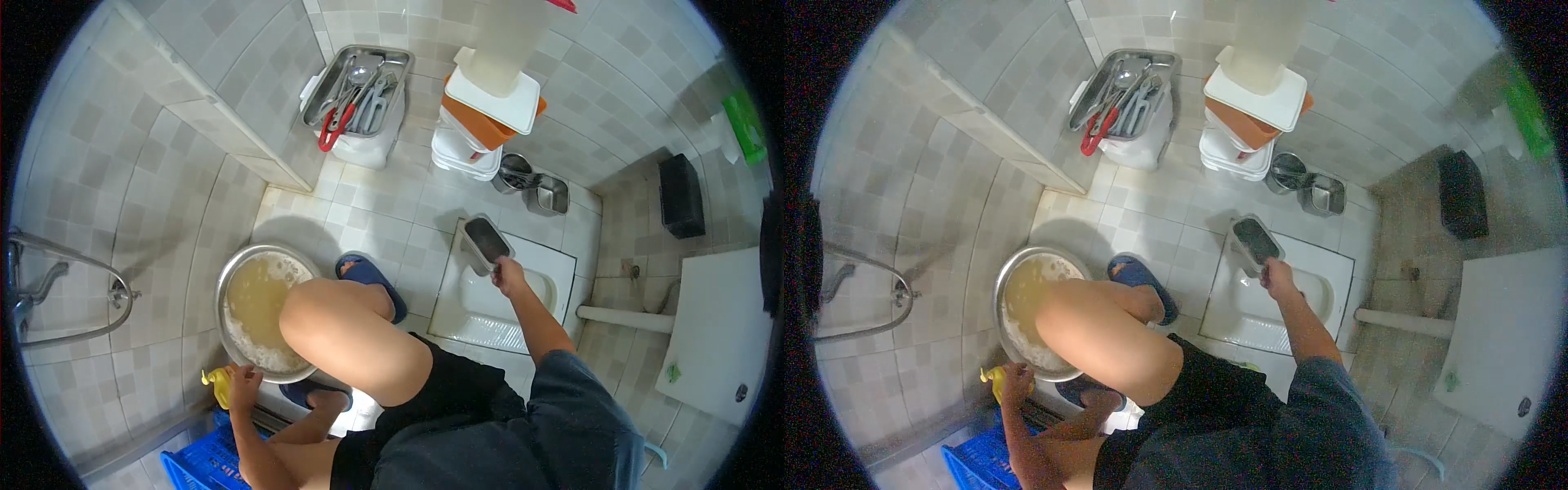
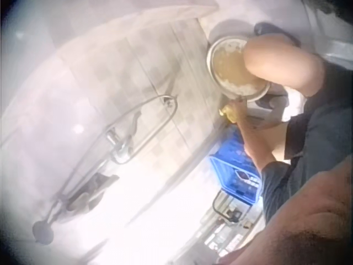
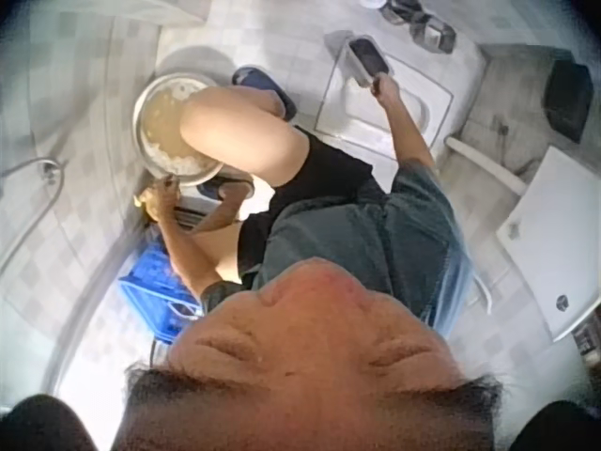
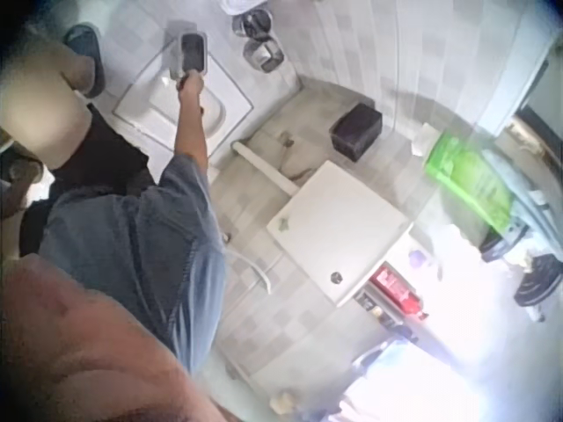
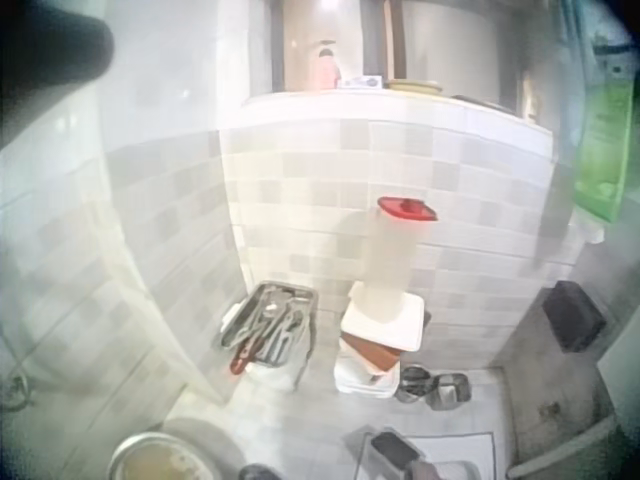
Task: The person empties a metal container into a toilet, carries a basket into a kitchen, opens a refrigerator, and then returns to a bathroom to wash the container in a basin of water using a scouring pad and a handheld sprayer.
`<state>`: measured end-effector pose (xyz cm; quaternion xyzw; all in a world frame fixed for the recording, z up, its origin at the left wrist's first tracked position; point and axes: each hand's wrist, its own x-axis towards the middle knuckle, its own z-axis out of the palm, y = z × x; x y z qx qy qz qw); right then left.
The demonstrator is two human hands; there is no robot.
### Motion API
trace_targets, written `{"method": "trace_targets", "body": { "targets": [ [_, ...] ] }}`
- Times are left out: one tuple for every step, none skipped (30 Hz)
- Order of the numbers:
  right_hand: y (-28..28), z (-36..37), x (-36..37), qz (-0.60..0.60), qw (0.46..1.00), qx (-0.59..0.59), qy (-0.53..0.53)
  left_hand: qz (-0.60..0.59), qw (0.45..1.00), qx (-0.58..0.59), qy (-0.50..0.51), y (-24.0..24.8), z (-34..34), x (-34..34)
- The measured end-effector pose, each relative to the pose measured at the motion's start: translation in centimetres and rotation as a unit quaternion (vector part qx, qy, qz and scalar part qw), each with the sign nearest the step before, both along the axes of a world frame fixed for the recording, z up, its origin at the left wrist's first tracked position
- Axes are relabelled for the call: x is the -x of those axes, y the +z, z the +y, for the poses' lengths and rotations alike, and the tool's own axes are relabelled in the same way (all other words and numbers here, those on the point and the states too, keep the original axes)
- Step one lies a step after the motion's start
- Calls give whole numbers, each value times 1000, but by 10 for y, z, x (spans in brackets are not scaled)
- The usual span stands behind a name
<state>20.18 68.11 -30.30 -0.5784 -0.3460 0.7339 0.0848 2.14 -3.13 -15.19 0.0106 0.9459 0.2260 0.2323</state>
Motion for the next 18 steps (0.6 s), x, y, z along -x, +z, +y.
{"method": "trace_targets", "body": {
  "targets": [
    [-3, -2, 21, -5, 1000, -17, 22, -9, 1000, -5, 2, -1, -5, 0],
    [-7, -4, 41, -8, 998, -32, 45, -10, 1000, -2, 8, -3, -14, -2],
    [-11, -7, 62, -8, 998, -28, 52, -6, 1000, 9, 9, -5, -24, -4],
    [-17, -6, 79, -7, 992, -85, 96, -4, 1000, 17, 8, -10, -29, -5],
    [-23, 4, 88, -11, 980, -147, 135, -12, 1000, 12, 6, -13, -18, -3],
    [-28, 14, 98, -15, 973, -173, 154, -29, 999, 21, -2, -14, -9, -2],
    [-33, 25, 109, -26, 967, -188, 168, -44, 998, 32, -9, -14, 0, 1],
    [-35, 25, 129, -28, 962, -195, 188, -44, 998, 36, -3, -19, -15, -2],
    [-37, 25, 145, -27, 962, -191, 194, -20, 1000, -8, -10, -23, -30, -4],
    [-39, 27, 156, -4, 965, -182, 187, -1, 998, -56, -19, -27, -28, -4],
    [-41, 30, 165, 18, 968, -173, 180, -7, 998, -58, -16, -29, -27, -5],
    [-41, 34, 171, 12, 968, -174, 182, -39, 997, -60, -1, -29, -27, -6],
    [-42, 41, 175, 26, 972, -156, 173, -72, 995, -65, 10, -27, -19, -4],
    [-41, 32, 184, 44, 976, -129, 169, -75, 995, -60, 17, -20, -21, -6],
    [-39, 25, 190, 61, 978, -120, 160, -43, 999, -31, -12, -15, -23, -8],
    [-39, 28, 193, 58, 978, -119, 163, -10, 999, -8, -44, -13, -24, -9],
    [-39, 32, 197, 55, 982, -110, 143, -12, 999, -7, -42, -15, -29, -10],
    [-39, 34, 200, 51, 986, -101, 122, -42, 999, 0, -5, -17, -36, -10]
  ]
}}
